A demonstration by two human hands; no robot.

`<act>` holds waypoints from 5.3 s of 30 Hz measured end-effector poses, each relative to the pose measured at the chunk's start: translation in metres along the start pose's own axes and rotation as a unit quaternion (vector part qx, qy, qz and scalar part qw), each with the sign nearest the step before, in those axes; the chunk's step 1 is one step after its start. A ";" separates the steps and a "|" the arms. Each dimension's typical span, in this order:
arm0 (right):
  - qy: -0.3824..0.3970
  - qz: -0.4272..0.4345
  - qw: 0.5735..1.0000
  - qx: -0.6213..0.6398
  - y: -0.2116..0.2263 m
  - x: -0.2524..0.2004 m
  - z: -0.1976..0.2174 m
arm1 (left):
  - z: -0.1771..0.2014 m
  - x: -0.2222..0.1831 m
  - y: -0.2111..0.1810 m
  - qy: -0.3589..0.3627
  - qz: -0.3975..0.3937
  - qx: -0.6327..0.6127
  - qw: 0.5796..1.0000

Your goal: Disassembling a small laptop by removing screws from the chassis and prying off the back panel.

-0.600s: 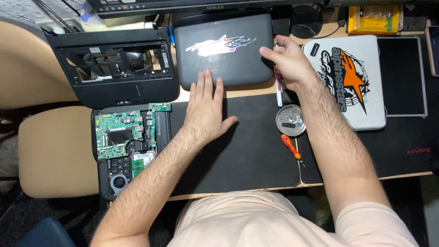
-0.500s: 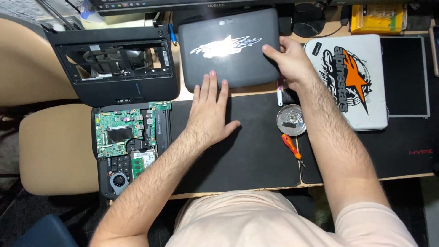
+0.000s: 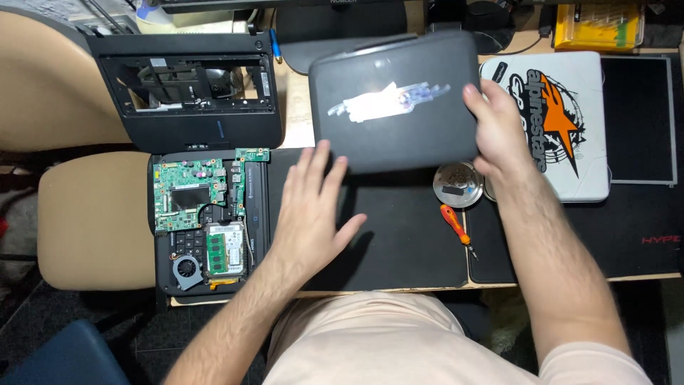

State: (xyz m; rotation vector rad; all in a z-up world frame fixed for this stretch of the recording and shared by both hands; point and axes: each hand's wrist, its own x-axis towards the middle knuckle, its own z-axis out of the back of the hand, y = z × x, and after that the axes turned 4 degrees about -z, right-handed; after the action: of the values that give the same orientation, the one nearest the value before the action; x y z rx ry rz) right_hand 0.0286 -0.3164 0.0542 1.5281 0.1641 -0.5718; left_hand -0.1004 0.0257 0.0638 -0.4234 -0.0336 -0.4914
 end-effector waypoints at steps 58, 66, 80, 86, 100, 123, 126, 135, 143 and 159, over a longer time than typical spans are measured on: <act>0.070 0.134 0.889 -0.432 -0.190 -0.231 0.067 | 0.008 -0.142 0.045 0.112 -0.123 0.099 0.981; 0.069 0.131 0.934 -0.326 -0.203 -0.230 0.070 | -0.001 -0.130 0.078 0.010 -0.320 0.189 0.928; 0.052 0.108 0.894 -0.431 -0.166 -0.236 0.056 | 0.049 -0.021 0.099 -0.096 -0.088 -0.123 0.984; 0.046 0.130 0.846 -0.516 -0.180 -0.230 0.065 | 0.102 0.066 0.067 0.034 0.190 -0.236 0.952; 0.065 0.103 0.824 -0.553 -0.165 -0.228 0.066 | 0.058 -0.121 0.016 -0.072 -0.043 -0.012 0.996; -0.155 0.438 0.829 -0.311 -0.230 -0.161 0.119 | -0.139 -0.264 0.141 0.080 0.316 -0.065 0.943; -0.148 0.442 0.832 -0.300 -0.227 -0.164 0.114 | -0.143 -0.252 0.139 0.088 0.305 -0.060 0.946; -0.135 0.453 0.824 -0.312 -0.228 -0.162 0.108 | -0.150 -0.253 0.141 0.130 0.277 -0.032 0.951; -0.132 0.457 0.817 -0.324 -0.224 -0.164 0.104 | -0.175 -0.282 0.170 0.176 0.244 -0.007 0.954; -0.130 0.454 0.811 -0.345 -0.222 -0.166 0.103 | -0.088 -0.243 0.087 0.264 0.182 0.035 0.947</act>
State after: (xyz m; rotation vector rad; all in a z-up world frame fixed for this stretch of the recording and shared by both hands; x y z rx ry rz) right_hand -0.2390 -0.3620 -0.0631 0.6534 -0.5164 0.0815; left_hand -0.2810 0.1689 -0.0823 -0.2103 0.5367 -0.2242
